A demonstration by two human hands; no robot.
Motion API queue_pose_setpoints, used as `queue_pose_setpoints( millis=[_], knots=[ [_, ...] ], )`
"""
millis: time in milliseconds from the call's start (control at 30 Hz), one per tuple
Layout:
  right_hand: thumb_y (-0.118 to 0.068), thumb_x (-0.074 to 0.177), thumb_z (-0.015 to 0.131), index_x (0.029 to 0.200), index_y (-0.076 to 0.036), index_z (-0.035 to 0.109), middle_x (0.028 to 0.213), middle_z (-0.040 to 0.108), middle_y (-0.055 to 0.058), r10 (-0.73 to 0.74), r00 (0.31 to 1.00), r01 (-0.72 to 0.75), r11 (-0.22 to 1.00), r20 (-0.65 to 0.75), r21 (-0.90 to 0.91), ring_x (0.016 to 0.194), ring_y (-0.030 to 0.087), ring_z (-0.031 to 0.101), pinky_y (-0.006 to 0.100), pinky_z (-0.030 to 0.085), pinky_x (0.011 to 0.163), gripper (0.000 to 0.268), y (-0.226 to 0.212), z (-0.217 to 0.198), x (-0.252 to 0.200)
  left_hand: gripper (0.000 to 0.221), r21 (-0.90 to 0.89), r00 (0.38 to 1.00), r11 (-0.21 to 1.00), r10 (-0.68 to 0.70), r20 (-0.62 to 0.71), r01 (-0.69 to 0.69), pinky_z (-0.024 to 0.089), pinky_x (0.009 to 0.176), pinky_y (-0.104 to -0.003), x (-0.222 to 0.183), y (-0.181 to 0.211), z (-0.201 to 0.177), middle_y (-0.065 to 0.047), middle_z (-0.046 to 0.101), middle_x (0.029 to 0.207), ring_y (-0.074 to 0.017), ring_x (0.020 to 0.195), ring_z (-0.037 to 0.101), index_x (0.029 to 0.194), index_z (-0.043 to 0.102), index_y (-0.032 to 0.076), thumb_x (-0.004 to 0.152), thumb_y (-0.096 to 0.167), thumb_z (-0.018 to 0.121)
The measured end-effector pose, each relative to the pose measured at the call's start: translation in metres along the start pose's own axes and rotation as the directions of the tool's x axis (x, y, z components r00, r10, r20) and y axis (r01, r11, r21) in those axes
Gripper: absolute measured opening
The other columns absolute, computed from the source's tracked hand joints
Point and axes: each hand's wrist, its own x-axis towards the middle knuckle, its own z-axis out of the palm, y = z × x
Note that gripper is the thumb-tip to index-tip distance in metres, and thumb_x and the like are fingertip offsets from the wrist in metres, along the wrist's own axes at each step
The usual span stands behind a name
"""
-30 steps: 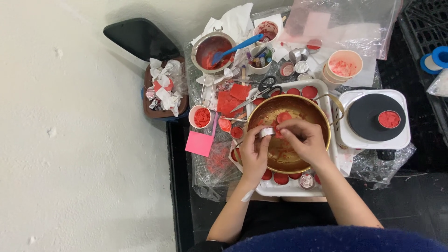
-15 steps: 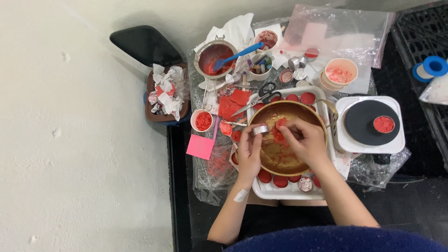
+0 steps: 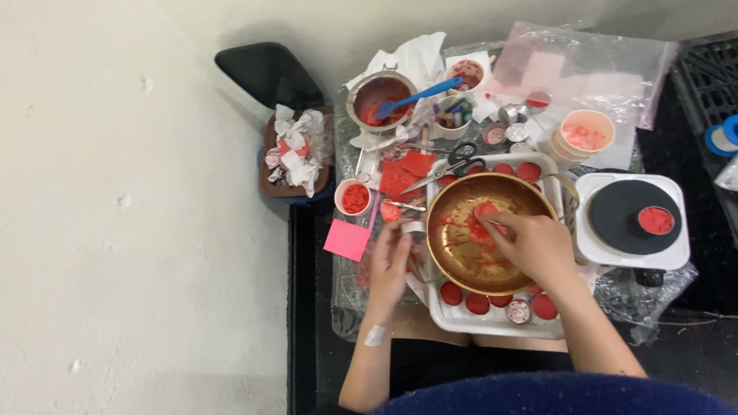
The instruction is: Cutting red wax-like material and placing it with metallic discs into small cosmetic tins at a production station.
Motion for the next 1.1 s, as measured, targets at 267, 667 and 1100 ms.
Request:
queue_pose_setpoints(
  millis=[267, 667, 1100],
  knots=[
    [-0.028, 0.090, 0.067, 0.109, -0.019, 0.077, 0.093, 0.073, 0.009, -0.045, 0.967, 0.069, 0.994, 0.249, -0.088, 0.087, 0.032, 0.071, 0.046, 0.056, 0.075, 0.023, -0.030, -0.003, 0.024, 0.028, 0.084, 0.985, 0.995, -0.045, -0.168, 0.060, 0.049, 0.093, -0.027, -0.013, -0.034, -0.094, -0.007, 0.067, 0.119, -0.0127, 0.109, 0.062, 0.129, 0.061, 0.001, 0.104, 0.012, 0.055],
    [-0.007, 0.079, 0.066, 0.101, -0.024, 0.079, 0.099, 0.070, 0.004, -0.492, 0.751, 0.580, 0.811, 0.441, -0.082, 0.104, 0.025, 0.066, 0.043, 0.047, 0.088, 0.031, -0.085, 0.136, 0.114, 0.027, 0.101, 0.974, 0.992, -0.051, -0.220, 0.075, 0.051, 0.094, -0.028, -0.015, -0.044, -0.113, -0.008, 0.067, 0.119, -0.0142, 0.109, 0.063, 0.130, 0.061, 0.002, 0.106, 0.013, 0.055],
    [-0.010, 0.070, 0.074, 0.106, -0.022, 0.077, 0.076, 0.073, 0.008, -0.773, 0.524, 0.819, 0.573, 0.357, 0.038, 0.065, 0.027, 0.072, 0.040, 0.054, 0.052, 0.038, -0.134, 0.153, 0.128, 0.026, 0.140, 0.965, 0.990, 0.006, -0.261, 0.032, 0.051, 0.097, -0.031, 0.032, -0.074, -0.141, -0.012, 0.044, 0.157, -0.0194, 0.129, 0.055, 0.126, 0.062, 0.005, 0.104, 0.018, 0.057]
  ],
)
